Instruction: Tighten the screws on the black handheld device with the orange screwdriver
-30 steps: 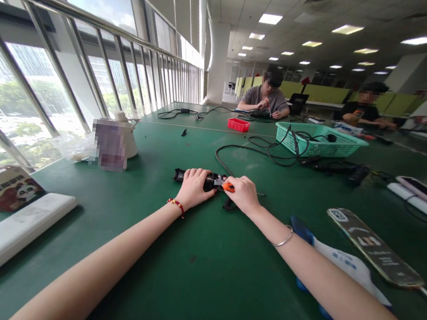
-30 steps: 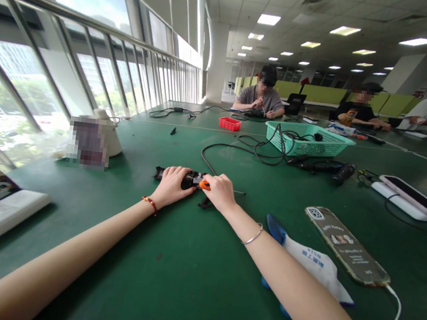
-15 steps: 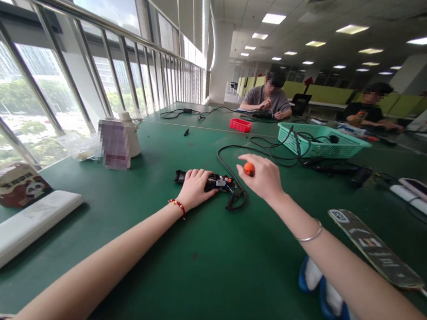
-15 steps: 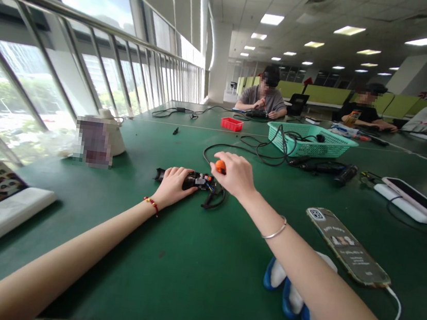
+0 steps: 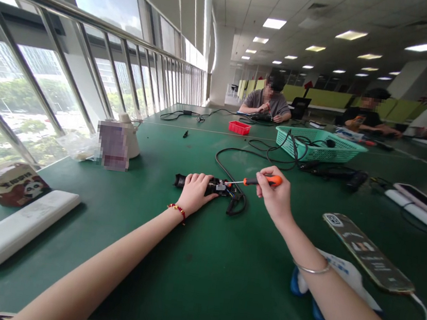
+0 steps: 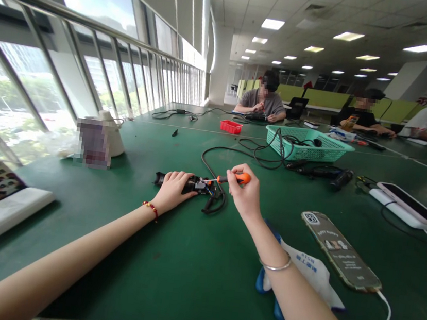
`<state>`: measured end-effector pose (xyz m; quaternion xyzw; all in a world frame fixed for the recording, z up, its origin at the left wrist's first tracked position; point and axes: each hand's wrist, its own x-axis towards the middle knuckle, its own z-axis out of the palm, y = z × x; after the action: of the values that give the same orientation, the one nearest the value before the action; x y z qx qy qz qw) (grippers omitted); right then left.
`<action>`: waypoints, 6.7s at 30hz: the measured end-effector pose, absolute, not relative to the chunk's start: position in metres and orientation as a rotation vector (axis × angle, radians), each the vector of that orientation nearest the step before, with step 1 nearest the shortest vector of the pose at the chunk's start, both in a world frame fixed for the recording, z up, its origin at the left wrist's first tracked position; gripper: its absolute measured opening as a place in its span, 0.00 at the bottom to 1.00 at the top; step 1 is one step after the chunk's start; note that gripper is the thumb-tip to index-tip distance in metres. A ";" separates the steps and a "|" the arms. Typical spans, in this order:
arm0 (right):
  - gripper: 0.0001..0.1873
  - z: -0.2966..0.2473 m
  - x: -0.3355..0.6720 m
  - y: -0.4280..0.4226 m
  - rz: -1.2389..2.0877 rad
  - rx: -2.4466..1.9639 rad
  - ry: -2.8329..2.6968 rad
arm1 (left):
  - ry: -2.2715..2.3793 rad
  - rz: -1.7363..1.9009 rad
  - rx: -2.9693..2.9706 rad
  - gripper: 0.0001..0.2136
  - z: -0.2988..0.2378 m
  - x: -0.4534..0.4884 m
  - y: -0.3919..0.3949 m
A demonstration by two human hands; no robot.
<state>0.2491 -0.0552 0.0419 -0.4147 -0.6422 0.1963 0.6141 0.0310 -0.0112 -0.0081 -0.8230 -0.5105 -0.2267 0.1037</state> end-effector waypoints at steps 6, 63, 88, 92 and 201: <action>0.10 0.047 0.245 -0.064 0.505 -0.946 -1.564 | -1.519 -0.712 -2.431 0.21 -0.009 0.032 -0.011; 0.13 0.048 0.246 -0.075 -0.061 -1.075 -1.546 | -1.399 -0.594 -2.522 0.23 -0.005 0.041 -0.033; 0.17 0.050 0.244 -0.084 -0.152 -1.002 -1.667 | -1.343 -0.521 -2.530 0.22 -0.006 0.036 -0.032; 0.08 0.050 0.244 -0.084 -0.128 -1.092 -1.629 | -1.349 -0.540 -2.535 0.22 -0.007 0.037 -0.032; 0.10 0.048 0.235 -0.086 0.047 -1.101 -1.598 | -1.454 -0.861 -2.610 0.18 0.005 0.027 -0.034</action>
<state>0.2350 -0.0861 0.0477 -0.4679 -0.6793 0.0200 0.5650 0.0266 -0.0338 0.0053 -0.8393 -0.4675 -0.2770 0.0160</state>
